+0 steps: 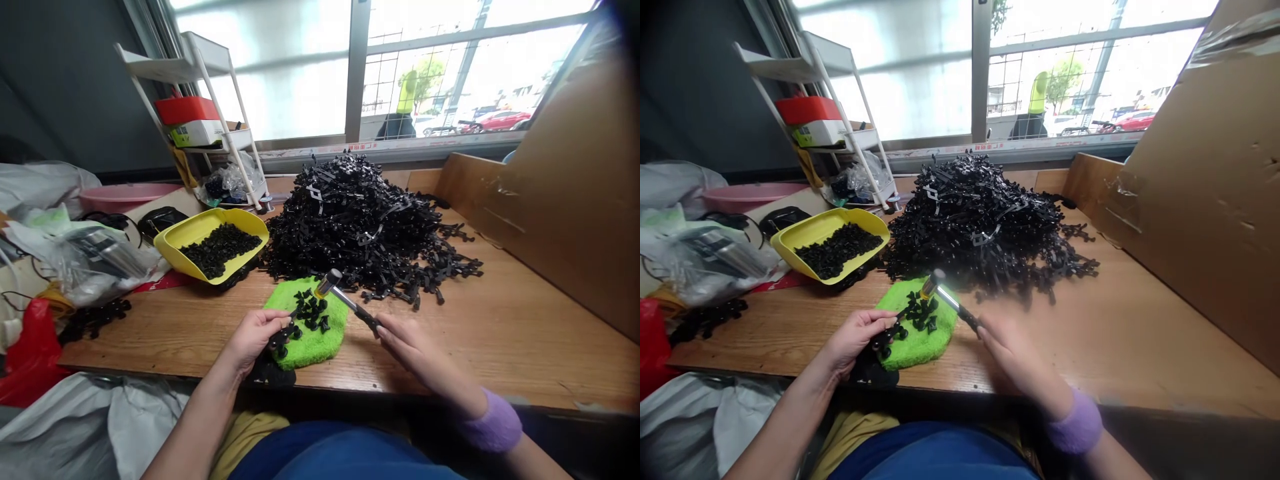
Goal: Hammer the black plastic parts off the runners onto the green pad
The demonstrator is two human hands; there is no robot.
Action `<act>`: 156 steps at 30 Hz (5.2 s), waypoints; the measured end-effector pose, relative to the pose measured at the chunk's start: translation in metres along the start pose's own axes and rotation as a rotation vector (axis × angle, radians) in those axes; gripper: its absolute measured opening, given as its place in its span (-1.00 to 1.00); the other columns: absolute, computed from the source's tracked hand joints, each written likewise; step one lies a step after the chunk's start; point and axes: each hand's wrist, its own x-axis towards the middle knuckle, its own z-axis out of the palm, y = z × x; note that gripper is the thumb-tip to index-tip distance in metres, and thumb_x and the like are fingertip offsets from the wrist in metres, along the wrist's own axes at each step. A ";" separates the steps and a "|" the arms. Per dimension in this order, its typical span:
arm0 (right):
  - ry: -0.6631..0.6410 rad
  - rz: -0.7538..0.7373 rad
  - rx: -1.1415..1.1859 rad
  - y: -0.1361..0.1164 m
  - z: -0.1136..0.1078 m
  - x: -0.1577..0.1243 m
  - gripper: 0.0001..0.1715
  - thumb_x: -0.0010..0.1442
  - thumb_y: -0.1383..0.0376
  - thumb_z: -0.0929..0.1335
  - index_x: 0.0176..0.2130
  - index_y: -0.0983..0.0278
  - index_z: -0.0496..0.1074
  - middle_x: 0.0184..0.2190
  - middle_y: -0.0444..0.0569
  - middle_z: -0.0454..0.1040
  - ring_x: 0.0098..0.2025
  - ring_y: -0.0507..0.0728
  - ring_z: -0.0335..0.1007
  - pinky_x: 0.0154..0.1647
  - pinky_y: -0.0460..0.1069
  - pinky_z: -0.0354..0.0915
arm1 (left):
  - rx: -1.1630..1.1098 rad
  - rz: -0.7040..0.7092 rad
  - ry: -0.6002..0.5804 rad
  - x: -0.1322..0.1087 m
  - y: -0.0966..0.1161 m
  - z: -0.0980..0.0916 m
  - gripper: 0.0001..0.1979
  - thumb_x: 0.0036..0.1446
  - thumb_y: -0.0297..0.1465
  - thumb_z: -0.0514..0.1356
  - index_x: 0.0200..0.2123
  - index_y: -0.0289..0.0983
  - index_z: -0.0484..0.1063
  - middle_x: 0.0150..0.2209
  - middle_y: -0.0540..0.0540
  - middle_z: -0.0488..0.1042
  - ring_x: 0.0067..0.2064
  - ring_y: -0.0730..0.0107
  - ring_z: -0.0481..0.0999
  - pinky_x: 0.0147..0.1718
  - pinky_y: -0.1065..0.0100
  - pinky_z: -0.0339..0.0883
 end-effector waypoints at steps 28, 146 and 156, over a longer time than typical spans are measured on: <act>-0.036 -0.095 -0.623 -0.033 0.000 0.029 -0.74 0.33 0.27 0.12 -0.34 0.27 0.26 -0.52 -0.07 0.36 -0.54 0.07 0.24 -0.55 -0.07 -0.06 | 0.080 0.021 -0.055 0.011 -0.002 -0.007 -0.70 -0.20 -0.30 0.34 -0.35 -0.35 0.57 -0.39 -0.18 0.57 -0.40 0.40 0.48 -0.42 0.45 0.31; -0.023 -0.094 -0.413 -0.023 0.010 0.036 -0.73 0.30 0.26 0.14 -0.43 0.27 0.18 -0.54 -0.09 0.27 -0.51 0.07 0.19 -0.52 -0.07 -0.01 | -0.422 0.320 0.406 0.044 -0.011 0.022 -0.75 -0.14 -0.56 0.27 -0.45 -0.32 0.20 -0.53 -0.03 0.47 -0.51 0.43 0.52 -0.43 0.37 0.47; 0.104 0.456 0.745 0.032 -0.015 -0.041 -0.59 0.11 -0.06 0.29 -0.44 0.22 0.24 -0.67 -0.19 0.12 -0.75 -0.05 -0.04 -0.78 -0.15 -0.11 | -0.217 0.285 0.431 -0.081 -0.042 -0.133 -0.66 -0.15 -0.39 0.31 -0.25 -0.28 0.33 -0.37 -0.03 0.49 -0.48 0.52 0.45 -0.54 0.54 0.33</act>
